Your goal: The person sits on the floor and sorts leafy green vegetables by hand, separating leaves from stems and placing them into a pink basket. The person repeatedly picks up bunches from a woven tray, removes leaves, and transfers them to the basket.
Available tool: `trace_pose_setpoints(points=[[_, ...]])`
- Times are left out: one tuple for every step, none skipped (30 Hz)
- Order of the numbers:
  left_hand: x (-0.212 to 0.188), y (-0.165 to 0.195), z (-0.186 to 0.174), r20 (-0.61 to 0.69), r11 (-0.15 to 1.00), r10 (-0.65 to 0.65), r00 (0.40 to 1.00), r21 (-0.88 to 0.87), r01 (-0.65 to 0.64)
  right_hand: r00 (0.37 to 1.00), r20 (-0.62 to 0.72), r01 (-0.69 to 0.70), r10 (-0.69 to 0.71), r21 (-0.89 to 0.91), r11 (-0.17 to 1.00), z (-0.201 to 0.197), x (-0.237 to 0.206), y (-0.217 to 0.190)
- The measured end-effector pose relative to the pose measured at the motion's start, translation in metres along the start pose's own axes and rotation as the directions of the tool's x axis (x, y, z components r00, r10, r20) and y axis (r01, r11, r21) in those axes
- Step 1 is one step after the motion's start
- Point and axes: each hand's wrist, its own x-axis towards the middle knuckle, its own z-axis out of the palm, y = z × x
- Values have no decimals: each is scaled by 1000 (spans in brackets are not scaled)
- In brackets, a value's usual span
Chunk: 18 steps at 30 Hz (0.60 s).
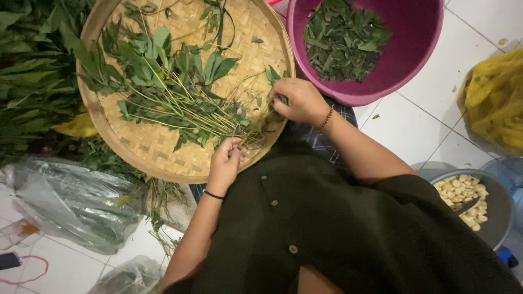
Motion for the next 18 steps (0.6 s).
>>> trace_pose_setpoints(points=[[2,-2,1,10,1000,8,1000,-3,-8,1000,-2,1,-1,-4,1000,-1,1,0],[3,-2,1,20,1000,16,1000,-5,-16,1000,-6,2,-2,-8,1000,-2,1,0],[5,-3,1,26,1000,27,999,-2,-27,1000,-5,-3,3,20,1000,-3,1,1],[7,-2,1,33,999,37,999,1,-37,1000,-2,-9,9,47,999,-3,1,1],[9,-2,2,39,999,49,998,2,-49,1000,1,-14,14,74,997,-4,1,2],[11,-1,2,7,1000,22,1000,-18,-22,1000,6,-14,14,75,997,-4,2,4],[13,1,3,-24,999,-5,1000,-40,4,1000,11,-15,14,76,997,-4,2,5],[14,2,4,-55,998,-33,998,-62,30,1000,17,-15,14,78,997,-4,3,8],[15,4,4,-58,997,-31,998,-66,27,999,35,-34,31,66,997,-4,4,10],[17,6,4,-61,997,-26,998,-71,22,998,51,-50,47,51,997,-5,5,13],[18,9,4,-65,997,-20,998,-77,15,996,68,-65,63,35,997,-5,6,16],[19,12,5,-59,998,28,998,-56,-31,997,56,-59,59,-2,998,-6,8,19],[20,15,6,-52,996,76,996,-36,-78,998,44,-51,53,-39,998,-7,9,23],[22,19,7,-45,992,125,991,-16,-126,998,32,-44,47,-76,996,-8,11,25],[24,23,8,-29,986,165,986,37,-164,999,1,-46,46,-84,995,-9,12,28],[25,27,10,-12,975,204,979,90,-203,999,-30,-47,45,-91,995,-9,14,30],[27,32,12,9,960,243,970,142,-241,997,-62,-49,43,-98,994,-9,16,33],[30,37,14,9,969,182,983,168,-181,994,-97,-55,47,-89,995,-9,18,35]])
